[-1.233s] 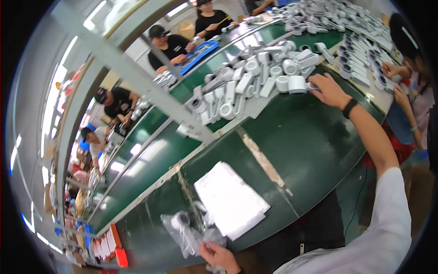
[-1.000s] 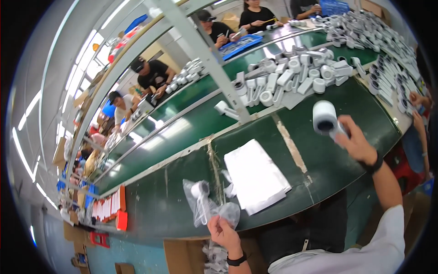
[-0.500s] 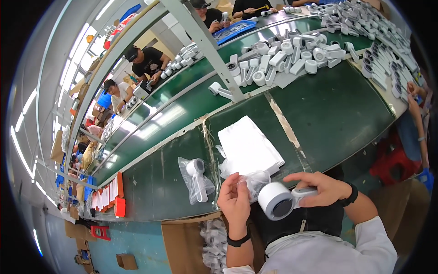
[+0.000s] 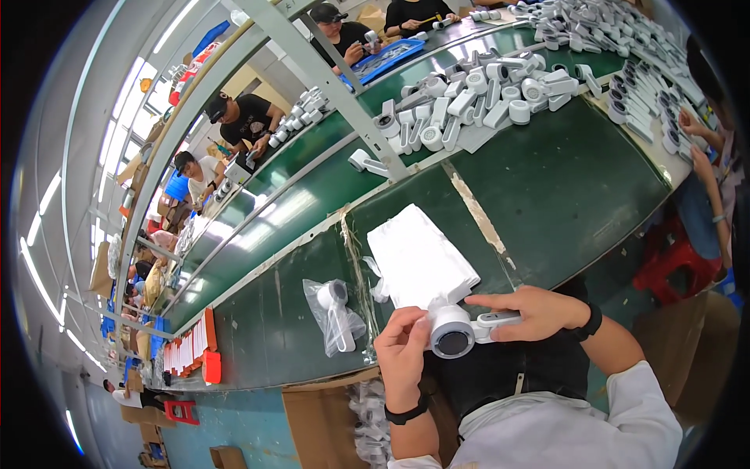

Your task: The person packages handheld fans by hand, picking up a fan, sliding it into a plastic bag, and placing the bagged fan into a cardboard box. This process is repeated for several fans, with the person occasionally reaching for more fans from a pile on the assembly table.

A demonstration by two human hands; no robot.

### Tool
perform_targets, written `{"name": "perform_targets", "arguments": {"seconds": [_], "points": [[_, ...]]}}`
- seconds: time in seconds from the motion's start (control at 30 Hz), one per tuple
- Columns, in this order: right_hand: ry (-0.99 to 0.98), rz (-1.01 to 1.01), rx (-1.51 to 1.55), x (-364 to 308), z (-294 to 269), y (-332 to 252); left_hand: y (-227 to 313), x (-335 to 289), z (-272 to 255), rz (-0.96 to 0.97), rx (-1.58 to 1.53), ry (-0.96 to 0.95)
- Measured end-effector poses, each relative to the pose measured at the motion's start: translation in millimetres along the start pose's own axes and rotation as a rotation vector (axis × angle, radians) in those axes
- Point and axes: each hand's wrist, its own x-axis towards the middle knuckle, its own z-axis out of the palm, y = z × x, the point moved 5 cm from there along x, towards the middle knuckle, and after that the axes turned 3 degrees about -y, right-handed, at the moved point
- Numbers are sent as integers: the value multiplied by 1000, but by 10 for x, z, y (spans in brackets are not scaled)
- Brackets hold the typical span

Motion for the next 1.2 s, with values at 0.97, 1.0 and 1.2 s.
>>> {"name": "perform_targets", "arguments": {"seconds": [0.97,1.0,1.2], "points": [[770,-147,629,302,335,436,-21,-316,700,481,577,-327],[708,-135,659,322,334,435,-45,-330,679,481,578,-330],[664,-166,784,331,372,337,-362,-254,260,275,38,127]]}}
